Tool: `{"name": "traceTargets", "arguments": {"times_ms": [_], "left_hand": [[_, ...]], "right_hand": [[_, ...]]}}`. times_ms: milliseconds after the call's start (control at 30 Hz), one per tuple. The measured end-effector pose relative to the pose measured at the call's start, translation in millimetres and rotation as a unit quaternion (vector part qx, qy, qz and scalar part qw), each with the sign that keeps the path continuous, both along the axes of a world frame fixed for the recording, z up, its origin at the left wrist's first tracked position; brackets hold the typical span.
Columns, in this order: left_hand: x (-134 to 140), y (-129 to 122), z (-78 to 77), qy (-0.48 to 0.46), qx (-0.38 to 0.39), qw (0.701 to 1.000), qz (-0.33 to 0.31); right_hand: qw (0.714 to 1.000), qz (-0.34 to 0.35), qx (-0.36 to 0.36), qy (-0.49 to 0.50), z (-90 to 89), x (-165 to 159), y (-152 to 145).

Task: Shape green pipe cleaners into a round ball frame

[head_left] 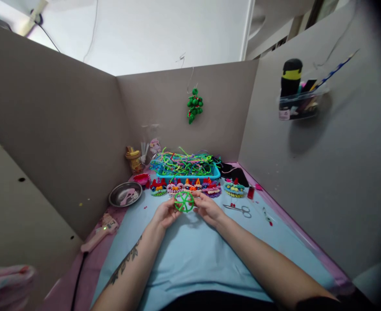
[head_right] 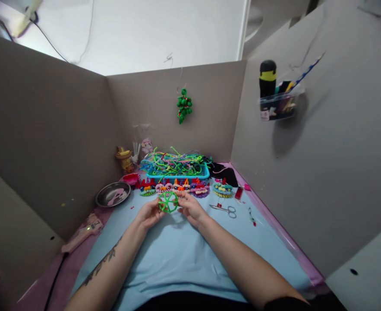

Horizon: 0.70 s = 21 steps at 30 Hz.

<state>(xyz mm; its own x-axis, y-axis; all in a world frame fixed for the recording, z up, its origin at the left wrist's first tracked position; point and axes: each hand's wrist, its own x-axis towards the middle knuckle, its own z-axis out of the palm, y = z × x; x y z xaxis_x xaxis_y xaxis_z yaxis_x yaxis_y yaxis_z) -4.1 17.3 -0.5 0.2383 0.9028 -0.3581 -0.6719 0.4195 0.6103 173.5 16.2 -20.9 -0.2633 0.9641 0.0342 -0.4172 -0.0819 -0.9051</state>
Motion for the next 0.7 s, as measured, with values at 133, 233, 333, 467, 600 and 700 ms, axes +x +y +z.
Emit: {"name": "traceTargets", "arguments": {"times_ms": [133, 233, 333, 467, 600, 700], "left_hand": [[1.3, 2.7, -3.1, -0.008, 0.001, 0.999, 0.053], [1.3, 3.4, -6.2, -0.007, 0.010, 0.999, 0.045], [2.6, 1.6, -6.7, -0.008, 0.029, 0.999, 0.020], [5.7, -1.8, -3.9, -0.006, 0.048, 0.999, -0.003], [7.7, -3.2, -4.3, -0.023, 0.056, 0.998, -0.021], [7.7, -2.3, -7.6, -0.038, 0.051, 0.998, -0.016]], "right_hand": [[0.953, -0.160, 0.177, -0.188, 2.1, -0.6, -5.0], [0.887, -0.176, 0.300, -0.304, 5.7, -3.7, -12.0], [0.850, -0.179, 0.340, -0.360, 7.1, -9.3, -17.4], [0.821, -0.202, 0.366, -0.388, 5.1, -12.9, -17.5], [0.797, -0.210, 0.397, -0.405, 5.7, -11.1, -17.1], [0.769, -0.217, 0.418, -0.432, 8.3, -10.8, -19.9]]}}
